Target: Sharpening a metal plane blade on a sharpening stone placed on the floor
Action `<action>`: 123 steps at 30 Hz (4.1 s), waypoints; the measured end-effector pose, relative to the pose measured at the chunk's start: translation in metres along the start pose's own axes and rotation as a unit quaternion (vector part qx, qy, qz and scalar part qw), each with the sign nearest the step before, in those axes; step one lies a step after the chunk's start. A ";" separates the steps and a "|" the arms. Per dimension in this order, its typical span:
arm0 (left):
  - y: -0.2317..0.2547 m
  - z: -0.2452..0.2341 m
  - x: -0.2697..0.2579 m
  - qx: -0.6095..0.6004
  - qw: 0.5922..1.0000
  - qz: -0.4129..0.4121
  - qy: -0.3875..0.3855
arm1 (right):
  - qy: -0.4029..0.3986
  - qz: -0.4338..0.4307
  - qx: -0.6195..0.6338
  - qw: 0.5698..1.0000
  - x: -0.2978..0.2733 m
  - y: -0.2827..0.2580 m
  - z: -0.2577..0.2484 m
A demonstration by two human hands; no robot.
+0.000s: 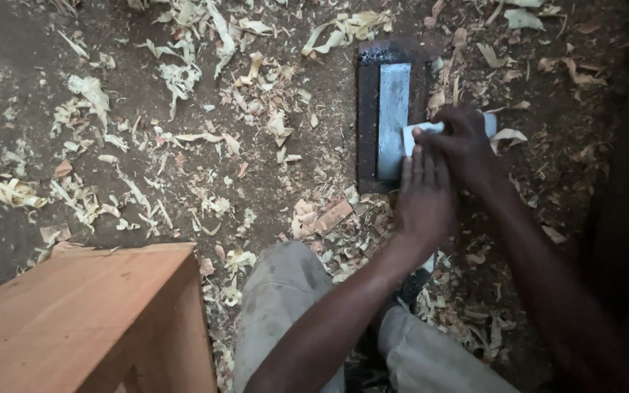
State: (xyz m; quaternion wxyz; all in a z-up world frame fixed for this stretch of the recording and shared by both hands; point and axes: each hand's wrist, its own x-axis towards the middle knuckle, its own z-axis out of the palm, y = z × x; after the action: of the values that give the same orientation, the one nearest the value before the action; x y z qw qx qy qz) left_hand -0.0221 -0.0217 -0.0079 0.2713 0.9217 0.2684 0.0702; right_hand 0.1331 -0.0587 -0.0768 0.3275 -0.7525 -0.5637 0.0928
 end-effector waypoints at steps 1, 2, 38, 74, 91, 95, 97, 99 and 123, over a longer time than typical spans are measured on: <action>0.003 -0.001 -0.003 -0.019 1.000 0.006 0.010 | -0.013 0.094 0.058 0.994 0.002 -0.015 -0.007; 0.006 -0.001 -0.006 -0.039 0.999 0.013 0.019 | -0.027 0.187 0.116 0.975 0.003 -0.029 -0.014; 0.027 -0.084 -0.080 -0.009 0.883 -0.119 -0.453 | 0.086 0.523 -0.128 0.838 -0.326 -0.246 -0.025; 0.044 -0.003 -0.130 -0.072 0.915 0.332 -0.220 | 0.308 0.552 -0.033 0.774 -0.239 -0.194 -0.015; 0.091 -0.094 -0.097 -0.249 0.950 0.100 -0.158 | 0.321 0.753 0.055 0.572 -0.214 -0.187 -0.122; 0.086 -0.091 -0.093 -0.245 0.955 0.136 -0.094 | 0.473 0.653 0.185 0.562 -0.166 -0.214 -0.139; 0.079 -0.081 -0.097 -0.219 0.962 0.151 -0.060 | 0.486 0.609 0.246 0.576 -0.157 -0.222 -0.139; 0.076 -0.077 -0.098 -0.192 0.967 0.167 -0.025 | 0.498 0.561 0.306 0.586 -0.142 -0.235 -0.143; 0.086 -0.108 -0.039 -0.574 0.594 -0.432 -0.363 | 0.519 0.623 0.284 0.511 -0.165 -0.181 -0.114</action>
State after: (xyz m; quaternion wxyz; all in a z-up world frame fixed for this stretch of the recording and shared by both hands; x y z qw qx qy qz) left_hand -0.0453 -0.0534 0.1296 0.8176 0.3012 0.4187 -0.2559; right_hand -0.0087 -0.2262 0.0806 0.6163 -0.6911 0.3771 0.0210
